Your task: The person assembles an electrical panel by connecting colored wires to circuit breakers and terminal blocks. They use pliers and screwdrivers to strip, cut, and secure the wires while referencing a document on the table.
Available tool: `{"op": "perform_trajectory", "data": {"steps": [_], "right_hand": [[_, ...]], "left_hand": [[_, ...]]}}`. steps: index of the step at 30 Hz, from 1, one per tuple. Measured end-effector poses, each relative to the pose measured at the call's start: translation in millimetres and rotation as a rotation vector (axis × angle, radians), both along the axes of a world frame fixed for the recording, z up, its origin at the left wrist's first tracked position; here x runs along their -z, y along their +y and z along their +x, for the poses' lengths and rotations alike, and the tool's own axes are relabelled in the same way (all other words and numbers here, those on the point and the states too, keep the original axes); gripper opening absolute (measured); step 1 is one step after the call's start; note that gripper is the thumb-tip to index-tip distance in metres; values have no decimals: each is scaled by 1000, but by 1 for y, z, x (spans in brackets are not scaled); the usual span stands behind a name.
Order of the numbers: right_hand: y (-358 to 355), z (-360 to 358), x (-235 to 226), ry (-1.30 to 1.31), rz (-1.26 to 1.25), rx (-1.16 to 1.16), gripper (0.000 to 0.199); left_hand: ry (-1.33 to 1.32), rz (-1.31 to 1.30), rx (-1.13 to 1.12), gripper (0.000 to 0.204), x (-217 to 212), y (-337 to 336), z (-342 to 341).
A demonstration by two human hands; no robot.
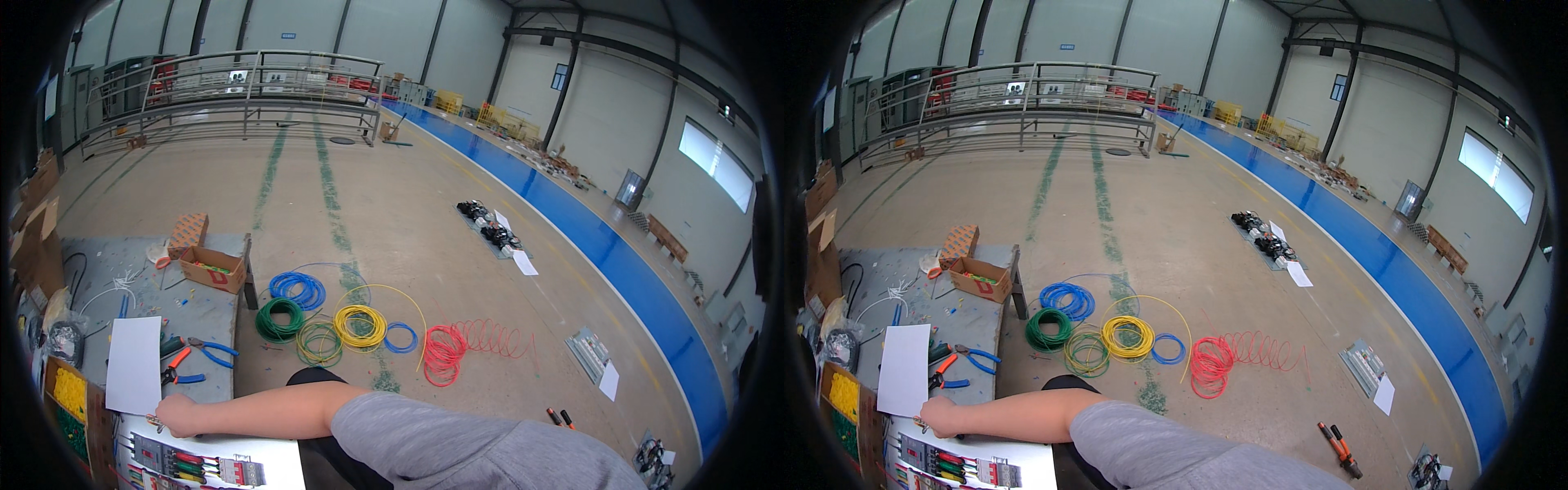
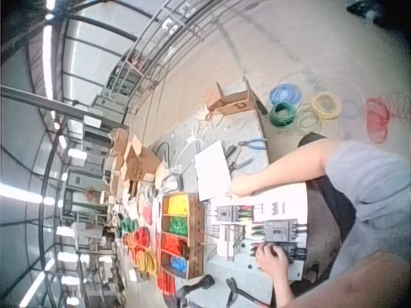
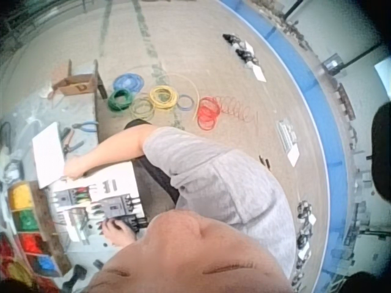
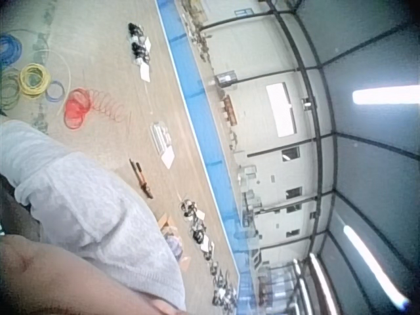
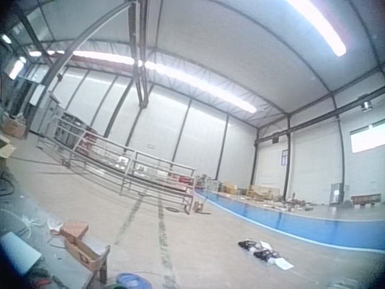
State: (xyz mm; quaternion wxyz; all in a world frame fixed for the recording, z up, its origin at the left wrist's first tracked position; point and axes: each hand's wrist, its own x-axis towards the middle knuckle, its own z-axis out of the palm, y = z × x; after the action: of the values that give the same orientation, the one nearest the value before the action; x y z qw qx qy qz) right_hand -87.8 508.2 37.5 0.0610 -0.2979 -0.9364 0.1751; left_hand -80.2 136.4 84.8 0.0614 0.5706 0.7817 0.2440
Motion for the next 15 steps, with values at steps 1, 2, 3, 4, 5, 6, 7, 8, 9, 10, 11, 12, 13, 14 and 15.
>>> {"op": "perform_trajectory", "data": {"steps": [1, 2, 3, 4, 5, 6, 7, 8, 9, 10, 11, 12, 13, 14, 15], "right_hand": [[0, 0, -1, -12, -3, -13, 24], [1, 1, 0, -25, -7, -22, 24], [2, 3, 2, -1, -6, -19, 24], [4, 5, 3, 24, -6, -15, 24], [1, 3, 0, 50, -8, -23, 24], [-3, 0, -2, 73, -21, -2, 24], [-7, -2, -5, 95, -34, 18, 23], [-8, 0, -4, 113, -46, 51, 23], [-7, 0, -4, 83, -43, 55, 23], [-4, 0, -4, 53, -41, 57, 23], [-1, 1, -2, 22, -38, 64, 23], [2, 3, 0, 17, -25, 58, 23], [4, 4, 3, 12, -11, 51, 23], [3, 3, 1, 11, 2, 35, 24], [3, 1, 0, -1, 2, 12, 23]], "left_hand": [[1, 4, -3, 22, 0, 0, 0], [1, 9, -2, 21, -1, 1, 1], [1, 9, 2, 21, -2, 2, 2], [2, 10, 6, 21, -2, 3, 3], [4, 9, -1, 21, -2, 2, 2], [10, 10, -8, 21, -3, 1, 1], [17, 10, -15, 21, -4, -1, 0], [18, 12, -9, 21, -4, 0, 1], [19, 15, -3, 21, -5, 1, 1], [20, 18, 1, 21, -5, 1, 1], [20, 21, 10, 21, -5, 2, 2], [17, 19, 17, 21, -5, 3, 2], [13, 16, 24, 21, -4, 4, 3], [13, 13, 21, 21, -4, 3, 2], [14, 12, 18, 21, -4, 3, 1]]}}
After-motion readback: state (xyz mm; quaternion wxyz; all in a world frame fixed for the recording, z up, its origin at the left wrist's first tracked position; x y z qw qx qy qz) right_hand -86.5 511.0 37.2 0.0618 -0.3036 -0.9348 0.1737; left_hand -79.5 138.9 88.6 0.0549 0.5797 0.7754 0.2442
